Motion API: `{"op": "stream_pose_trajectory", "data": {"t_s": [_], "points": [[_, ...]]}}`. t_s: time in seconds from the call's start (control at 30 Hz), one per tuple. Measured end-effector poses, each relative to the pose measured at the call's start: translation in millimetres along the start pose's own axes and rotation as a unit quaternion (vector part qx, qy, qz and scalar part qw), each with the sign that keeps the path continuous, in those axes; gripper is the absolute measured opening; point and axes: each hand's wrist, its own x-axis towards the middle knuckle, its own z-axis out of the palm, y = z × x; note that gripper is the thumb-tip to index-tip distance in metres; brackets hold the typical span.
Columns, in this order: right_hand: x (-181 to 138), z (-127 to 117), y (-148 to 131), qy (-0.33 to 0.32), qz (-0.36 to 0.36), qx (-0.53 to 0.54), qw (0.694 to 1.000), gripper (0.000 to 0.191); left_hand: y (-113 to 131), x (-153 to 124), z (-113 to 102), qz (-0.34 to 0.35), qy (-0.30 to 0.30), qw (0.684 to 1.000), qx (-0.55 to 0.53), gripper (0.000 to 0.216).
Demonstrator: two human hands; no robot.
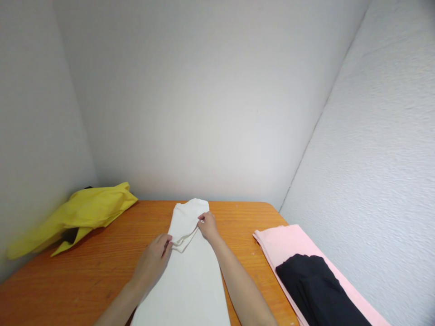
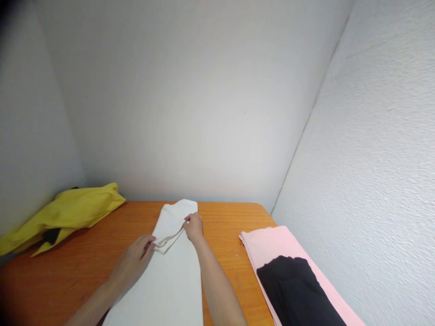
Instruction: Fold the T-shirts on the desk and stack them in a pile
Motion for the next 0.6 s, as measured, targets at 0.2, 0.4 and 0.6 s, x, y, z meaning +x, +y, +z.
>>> {"op": "stream_pose_trajectory", "data": {"t_s": [0.2,0.4,0.6], "points": [[-1,-15,-9,0.003,-0.004,0.012,1.000,0.022,4,-1,-1,0.041,-0.017,0.995,0.092,0.025],[-7,-32,-25,-0.035,-0.005,0.035,0.999,0.020,12,-4,-3,0.077,-0.073,0.984,0.144,0.029],[-9,-126,-94,-0.072,-0.073,0.180,0.978,0.033,7,-8,0,0.077,-0.088,0.980,0.163,0.035]]}}
